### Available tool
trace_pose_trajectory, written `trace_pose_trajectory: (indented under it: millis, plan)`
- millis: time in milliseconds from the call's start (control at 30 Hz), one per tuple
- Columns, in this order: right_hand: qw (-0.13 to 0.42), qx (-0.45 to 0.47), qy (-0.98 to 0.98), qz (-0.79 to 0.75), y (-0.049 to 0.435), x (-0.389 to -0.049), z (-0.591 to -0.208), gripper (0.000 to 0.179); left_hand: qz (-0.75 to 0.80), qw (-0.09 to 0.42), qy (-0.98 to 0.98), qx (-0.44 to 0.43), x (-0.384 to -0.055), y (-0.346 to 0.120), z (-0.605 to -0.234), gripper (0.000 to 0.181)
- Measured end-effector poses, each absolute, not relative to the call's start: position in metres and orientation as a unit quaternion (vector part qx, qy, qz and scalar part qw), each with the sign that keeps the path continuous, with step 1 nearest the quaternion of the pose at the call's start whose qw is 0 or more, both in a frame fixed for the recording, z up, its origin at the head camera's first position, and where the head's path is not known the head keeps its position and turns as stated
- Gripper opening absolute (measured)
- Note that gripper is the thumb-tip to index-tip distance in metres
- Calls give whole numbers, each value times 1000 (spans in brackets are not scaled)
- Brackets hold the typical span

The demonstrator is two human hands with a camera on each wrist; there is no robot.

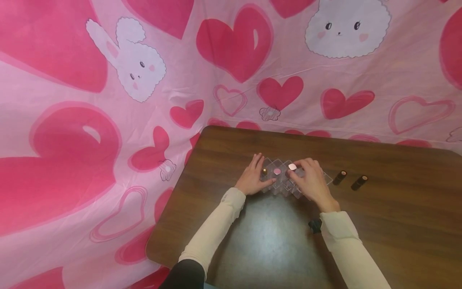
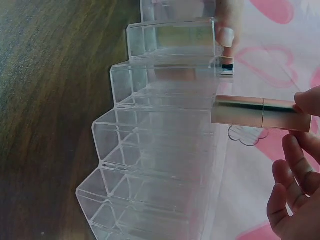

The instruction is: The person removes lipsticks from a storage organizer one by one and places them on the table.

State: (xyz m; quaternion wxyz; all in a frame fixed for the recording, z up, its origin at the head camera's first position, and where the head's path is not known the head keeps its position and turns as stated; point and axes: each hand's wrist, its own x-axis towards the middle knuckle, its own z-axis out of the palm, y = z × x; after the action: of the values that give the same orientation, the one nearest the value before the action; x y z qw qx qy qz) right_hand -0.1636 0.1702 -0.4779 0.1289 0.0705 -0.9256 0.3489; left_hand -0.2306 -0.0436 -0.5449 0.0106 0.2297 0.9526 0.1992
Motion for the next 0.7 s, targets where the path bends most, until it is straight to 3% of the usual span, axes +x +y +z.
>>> trace_pose_trajectory:
  millis: [700]
  plan:
    - [129,48,-916,377,183,-159,-464,33,220,11,948,231,-231,-44,-546,98]
